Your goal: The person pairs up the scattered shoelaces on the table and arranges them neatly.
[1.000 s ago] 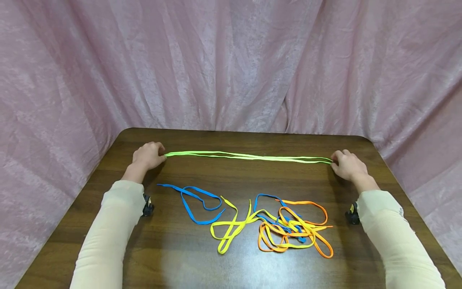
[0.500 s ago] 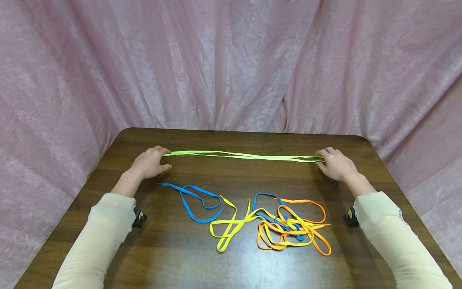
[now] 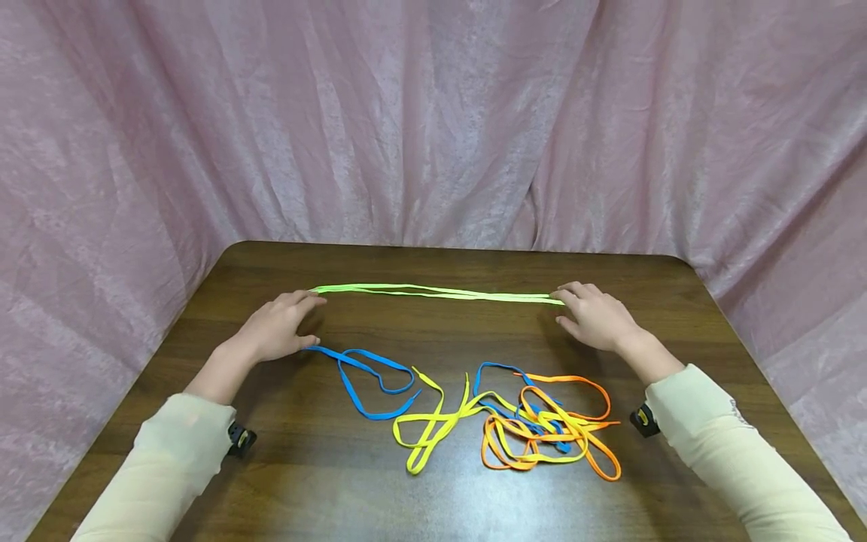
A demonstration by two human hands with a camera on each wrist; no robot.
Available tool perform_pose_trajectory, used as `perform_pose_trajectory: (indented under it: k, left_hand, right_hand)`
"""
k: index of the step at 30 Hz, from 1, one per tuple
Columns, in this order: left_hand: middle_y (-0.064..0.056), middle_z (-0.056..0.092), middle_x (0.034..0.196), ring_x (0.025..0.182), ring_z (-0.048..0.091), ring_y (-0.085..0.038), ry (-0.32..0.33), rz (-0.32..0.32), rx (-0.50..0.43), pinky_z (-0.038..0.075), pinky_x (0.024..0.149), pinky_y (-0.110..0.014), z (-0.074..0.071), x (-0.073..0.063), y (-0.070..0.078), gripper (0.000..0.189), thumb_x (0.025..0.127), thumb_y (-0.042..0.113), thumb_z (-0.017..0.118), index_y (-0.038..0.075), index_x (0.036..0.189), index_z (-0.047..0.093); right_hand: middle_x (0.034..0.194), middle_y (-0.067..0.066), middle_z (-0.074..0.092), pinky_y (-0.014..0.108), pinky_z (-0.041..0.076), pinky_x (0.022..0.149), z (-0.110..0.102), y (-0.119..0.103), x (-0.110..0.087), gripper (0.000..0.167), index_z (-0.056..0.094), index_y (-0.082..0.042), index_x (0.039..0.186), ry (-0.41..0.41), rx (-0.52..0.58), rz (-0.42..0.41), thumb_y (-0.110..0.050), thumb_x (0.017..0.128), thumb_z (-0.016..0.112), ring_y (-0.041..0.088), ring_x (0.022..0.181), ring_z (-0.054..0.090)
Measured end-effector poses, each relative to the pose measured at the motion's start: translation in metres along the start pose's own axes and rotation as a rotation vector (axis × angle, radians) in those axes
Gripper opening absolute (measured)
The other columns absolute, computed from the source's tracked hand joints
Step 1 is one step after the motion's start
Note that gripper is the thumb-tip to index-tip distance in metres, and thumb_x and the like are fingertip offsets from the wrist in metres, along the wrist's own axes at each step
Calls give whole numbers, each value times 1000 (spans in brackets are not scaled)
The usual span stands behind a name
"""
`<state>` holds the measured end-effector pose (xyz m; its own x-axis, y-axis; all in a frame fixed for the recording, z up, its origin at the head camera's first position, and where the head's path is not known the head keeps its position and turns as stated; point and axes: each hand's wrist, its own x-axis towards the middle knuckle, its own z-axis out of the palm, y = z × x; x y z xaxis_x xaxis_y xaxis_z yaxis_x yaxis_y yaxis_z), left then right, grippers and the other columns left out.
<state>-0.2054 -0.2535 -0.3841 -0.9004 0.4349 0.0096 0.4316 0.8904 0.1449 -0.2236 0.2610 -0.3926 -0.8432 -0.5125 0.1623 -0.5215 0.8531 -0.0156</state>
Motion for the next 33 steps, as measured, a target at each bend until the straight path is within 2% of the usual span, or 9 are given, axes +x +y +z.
perform_pose_trajectory:
  k: [4,11,20,27,33]
  left_hand:
    - [-19,45,132,117,45,-43,15,37,2,39,87,-59,4,-6,3,70,74,25,76,7,133,45]
    - [-13,55,117,104,54,-36,25,80,0,44,80,-53,24,-13,3,61,72,27,78,10,126,54]
    - [-6,58,100,89,55,-27,1,42,-12,46,73,-45,36,-16,1,33,75,22,76,11,103,64]
    - [2,53,83,77,52,-18,-9,32,-54,44,64,-37,38,-16,3,17,76,16,74,16,84,60]
    - [3,49,77,67,45,-14,-43,22,-43,38,57,-31,36,-17,5,16,78,11,70,18,75,55]
  right_hand:
    - [120,17,54,50,46,80,1,-15,4,41,57,-4,119,35,-10,-80,-21,83,66,37,106,53]
    - [116,13,56,46,47,80,1,-42,9,40,59,-7,118,46,-7,-190,-22,82,68,32,104,55]
    - [115,5,58,41,47,82,-2,-79,17,38,59,-11,118,55,66,-284,-23,83,67,25,103,57]
    - [114,1,57,37,48,78,0,-107,23,39,58,-15,120,30,100,-342,-25,83,66,20,101,56]
    - [113,-1,56,35,48,77,3,-126,29,44,56,-17,121,9,101,-376,-32,82,67,18,100,55]
